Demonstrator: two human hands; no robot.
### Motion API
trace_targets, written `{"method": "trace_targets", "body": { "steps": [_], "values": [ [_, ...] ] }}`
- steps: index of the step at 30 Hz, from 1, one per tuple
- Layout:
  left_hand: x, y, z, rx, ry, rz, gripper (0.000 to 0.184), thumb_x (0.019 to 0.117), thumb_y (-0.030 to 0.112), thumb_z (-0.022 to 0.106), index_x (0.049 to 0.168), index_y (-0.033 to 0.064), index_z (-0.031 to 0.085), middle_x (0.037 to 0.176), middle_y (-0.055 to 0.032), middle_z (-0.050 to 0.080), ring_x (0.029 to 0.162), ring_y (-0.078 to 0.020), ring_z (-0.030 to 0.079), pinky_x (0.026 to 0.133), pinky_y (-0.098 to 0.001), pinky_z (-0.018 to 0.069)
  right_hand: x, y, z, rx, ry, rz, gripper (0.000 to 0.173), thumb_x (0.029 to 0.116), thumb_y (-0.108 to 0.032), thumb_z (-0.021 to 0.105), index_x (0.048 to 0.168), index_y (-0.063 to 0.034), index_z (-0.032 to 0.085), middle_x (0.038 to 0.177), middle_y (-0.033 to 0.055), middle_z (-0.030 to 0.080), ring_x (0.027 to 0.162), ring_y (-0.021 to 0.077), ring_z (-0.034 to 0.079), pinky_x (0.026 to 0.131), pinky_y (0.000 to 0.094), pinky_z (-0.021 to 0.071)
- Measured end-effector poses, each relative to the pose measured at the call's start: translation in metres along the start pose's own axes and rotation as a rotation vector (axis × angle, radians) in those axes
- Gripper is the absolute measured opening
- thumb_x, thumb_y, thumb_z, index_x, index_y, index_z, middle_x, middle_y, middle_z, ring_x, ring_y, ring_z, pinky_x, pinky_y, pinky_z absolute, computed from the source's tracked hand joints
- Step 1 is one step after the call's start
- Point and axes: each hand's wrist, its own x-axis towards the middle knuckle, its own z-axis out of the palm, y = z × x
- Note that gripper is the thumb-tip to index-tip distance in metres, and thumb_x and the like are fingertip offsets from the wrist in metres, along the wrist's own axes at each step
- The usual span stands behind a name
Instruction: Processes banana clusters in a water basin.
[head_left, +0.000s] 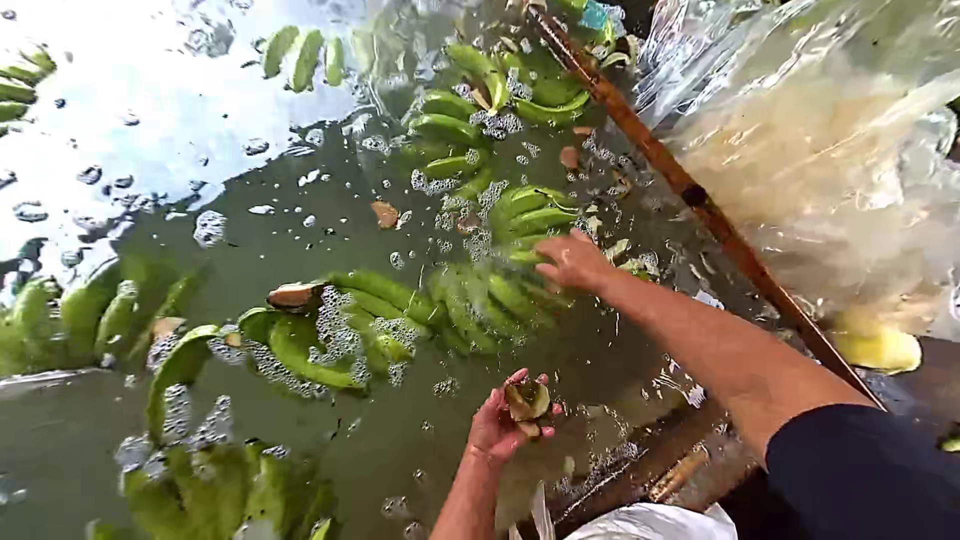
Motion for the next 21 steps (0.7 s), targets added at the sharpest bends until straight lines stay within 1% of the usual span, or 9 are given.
{"method": "trace_targets", "body": {
  "steps": [3, 6, 8, 11, 13, 16, 17, 19, 21],
  "values": [
    [-0.004, 0.0, -0.005, 0.075, -0.007, -0.016, 0.066, 0.0705, 0.059, 0.084, 0.127, 0.0258, 0.071, 0.131, -0.0135, 0.069, 0.108, -0.0359, 0.072, 0.075, -0.0499, 0.064, 0.008, 0.025, -0.02, -0.053, 0.195, 0.029, 0.04, 0.1013, -0.031, 0.062, 0.129, -0.0027, 0.069, 0.143, 0.0295, 0.055, 0.136, 0.0537, 0.045, 0.108, 0.0788, 0.0236],
    [-0.005, 0.001, -0.01, 0.114, -0.013, -0.038, 0.066, 0.0719, 0.059, 0.083, 0.128, 0.0265, 0.07, 0.131, -0.0135, 0.069, 0.107, -0.0363, 0.072, 0.077, -0.0506, 0.0638, 0.007, 0.036, -0.022, 0.018, 0.075, 0.273, 0.053, 0.0988, -0.045, 0.066, 0.135, -0.0058, 0.065, 0.152, 0.0329, 0.042, 0.14, 0.0596, 0.035, 0.104, 0.0843, 0.0227],
    [-0.004, 0.001, -0.01, 0.12, -0.01, -0.04, 0.065, 0.0733, 0.058, 0.082, 0.128, 0.0262, 0.07, 0.131, -0.013, 0.069, 0.107, -0.036, 0.072, 0.077, -0.0496, 0.0639, 0.001, 0.034, -0.012, 0.054, -0.059, 0.359, 0.059, 0.1008, -0.047, 0.062, 0.141, -0.0038, 0.059, 0.154, 0.0358, 0.038, 0.139, 0.0602, 0.037, 0.104, 0.0818, 0.0278],
    [-0.005, 0.0, -0.011, 0.106, 0.027, -0.032, 0.066, 0.0719, 0.057, 0.084, 0.127, 0.0237, 0.07, 0.128, -0.0134, 0.07, 0.106, -0.0362, 0.073, 0.076, -0.05, 0.0639, -0.002, 0.033, 0.008, 0.131, -0.248, 0.389, 0.059, 0.1095, -0.045, 0.044, 0.143, 0.0024, 0.055, 0.145, 0.0356, 0.049, 0.132, 0.0531, 0.05, 0.106, 0.0706, 0.0378],
    [-0.007, -0.002, -0.014, 0.102, 0.068, -0.035, 0.07, 0.0704, 0.056, 0.086, 0.128, 0.0211, 0.069, 0.128, -0.0134, 0.071, 0.105, -0.0366, 0.073, 0.076, -0.0507, 0.0637, -0.006, 0.035, 0.018, 0.227, -0.304, 0.396, 0.063, 0.1114, -0.045, 0.038, 0.135, 0.0101, 0.057, 0.135, 0.0376, 0.057, 0.129, 0.0524, 0.053, 0.108, 0.0679, 0.0368],
    [-0.008, -0.006, -0.016, 0.122, 0.151, -0.048, 0.081, 0.0658, 0.058, 0.087, 0.131, 0.0161, 0.062, 0.124, -0.0135, 0.071, 0.103, -0.036, 0.073, 0.074, -0.0508, 0.0632, -0.023, 0.035, 0.025, 0.444, -0.318, 0.488, 0.066, 0.1101, -0.048, 0.04, 0.144, 0.0071, 0.052, 0.145, 0.035, 0.051, 0.139, 0.0493, 0.046, 0.116, 0.0656, 0.0299],
    [-0.008, -0.007, -0.017, 0.13, 0.17, -0.051, 0.081, 0.0644, 0.058, 0.088, 0.13, 0.0162, 0.063, 0.123, -0.0131, 0.072, 0.102, -0.0358, 0.073, 0.074, -0.0511, 0.0631, -0.03, 0.035, 0.031, 0.543, -0.317, 0.543, 0.064, 0.11, -0.047, 0.041, 0.144, 0.0054, 0.052, 0.143, 0.0326, 0.054, 0.135, 0.0456, 0.051, 0.113, 0.0628, 0.0358],
    [-0.007, -0.011, -0.016, 0.134, 0.178, -0.058, 0.081, 0.0638, 0.058, 0.088, 0.129, 0.0171, 0.064, 0.121, -0.0117, 0.073, 0.102, -0.0346, 0.073, 0.074, -0.0513, 0.0629, -0.046, 0.036, 0.05, 0.78, -0.347, 0.633, 0.056, 0.1115, -0.048, 0.034, 0.139, -0.0029, 0.054, 0.121, 0.0198, 0.062, 0.1, 0.0294, 0.063, 0.084, 0.0479, 0.0534],
    [-0.005, -0.016, -0.018, 0.107, 0.16, -0.064, 0.083, 0.0618, 0.057, 0.09, 0.13, 0.0177, 0.064, 0.12, -0.0122, 0.073, 0.102, -0.0351, 0.073, 0.075, -0.0523, 0.0633, -0.061, 0.036, 0.069, 1.03, -0.393, 0.66, 0.048, 0.1123, -0.044, 0.033, 0.13, -0.0054, 0.056, 0.107, 0.0134, 0.064, 0.086, 0.0259, 0.066, 0.072, 0.0449, 0.0568]
  ]
}}
